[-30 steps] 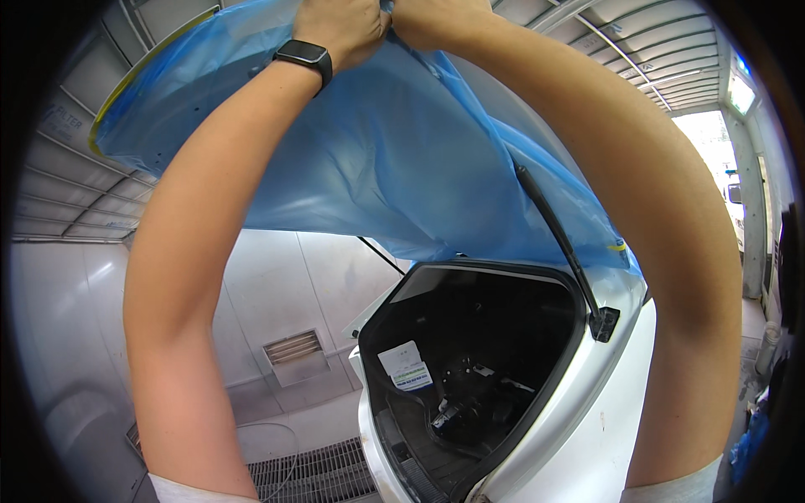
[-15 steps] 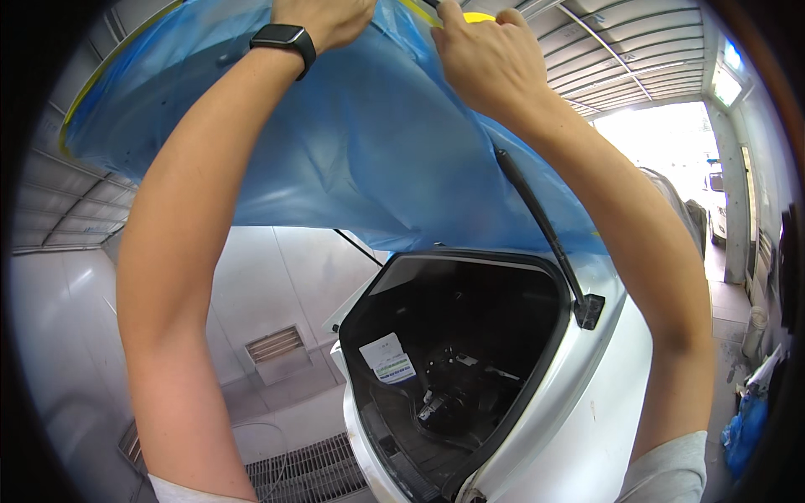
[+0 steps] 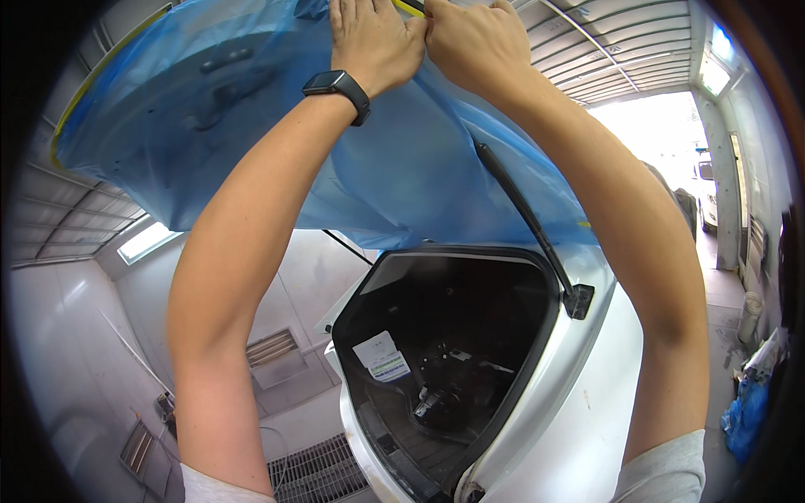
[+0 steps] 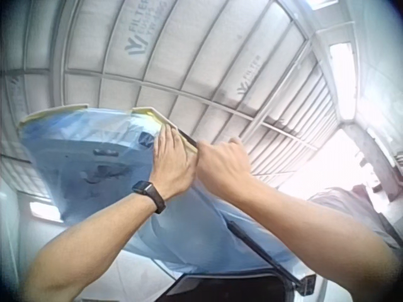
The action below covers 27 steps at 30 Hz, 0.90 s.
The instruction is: The person applies blue masking film to the underside of a white car hood and secures it with yellow tape. They smooth the film and press the tape along the edges to hold the film in place.
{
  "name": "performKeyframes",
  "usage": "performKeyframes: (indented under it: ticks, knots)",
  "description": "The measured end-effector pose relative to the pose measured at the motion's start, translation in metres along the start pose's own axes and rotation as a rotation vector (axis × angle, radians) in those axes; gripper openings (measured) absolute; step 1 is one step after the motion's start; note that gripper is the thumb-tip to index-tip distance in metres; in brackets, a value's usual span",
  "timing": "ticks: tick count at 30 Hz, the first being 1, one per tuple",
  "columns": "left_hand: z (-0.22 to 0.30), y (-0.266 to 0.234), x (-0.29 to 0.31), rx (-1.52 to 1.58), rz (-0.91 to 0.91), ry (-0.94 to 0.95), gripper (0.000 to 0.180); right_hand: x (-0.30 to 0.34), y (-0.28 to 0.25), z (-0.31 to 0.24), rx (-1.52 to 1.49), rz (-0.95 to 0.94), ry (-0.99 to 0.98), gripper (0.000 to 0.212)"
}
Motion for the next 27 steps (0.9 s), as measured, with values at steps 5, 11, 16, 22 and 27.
performKeyframes:
  ticks: [5,11,16,22,27]
  knots:
    - [0.013,-0.006,0.011,0.028,-0.035,0.112,0.081,-0.003,-0.003,0.0,0.027,0.006,-0.023,0.016]
    - [0.023,-0.023,0.022,-0.02,-0.004,0.231,0.071,-0.002,-0.031,-0.029,-0.004,0.112,-0.301,0.014]
    - [0.047,-0.055,0.035,-0.079,0.199,0.385,0.045,0.009,-0.066,-0.035,-0.484,0.402,-0.295,0.016]
    - [-0.024,-0.075,0.017,0.708,-0.171,0.01,0.044,-0.006,-0.044,-0.033,-0.599,0.11,-0.237,0.044]
    - [-0.064,-0.067,-0.008,1.268,-0.339,-0.306,0.019,-0.026,-0.041,-0.047,-0.665,0.189,-0.259,0.049]
Point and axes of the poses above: each hand's wrist, its own x-axis away from the middle knuckle, its own y-axis out of the palm, z = x × y, the point moved 9 cm from there along -x, towards the middle knuckle, and after that the axes turned 4 degrees about -y, right-handed, at the moved point
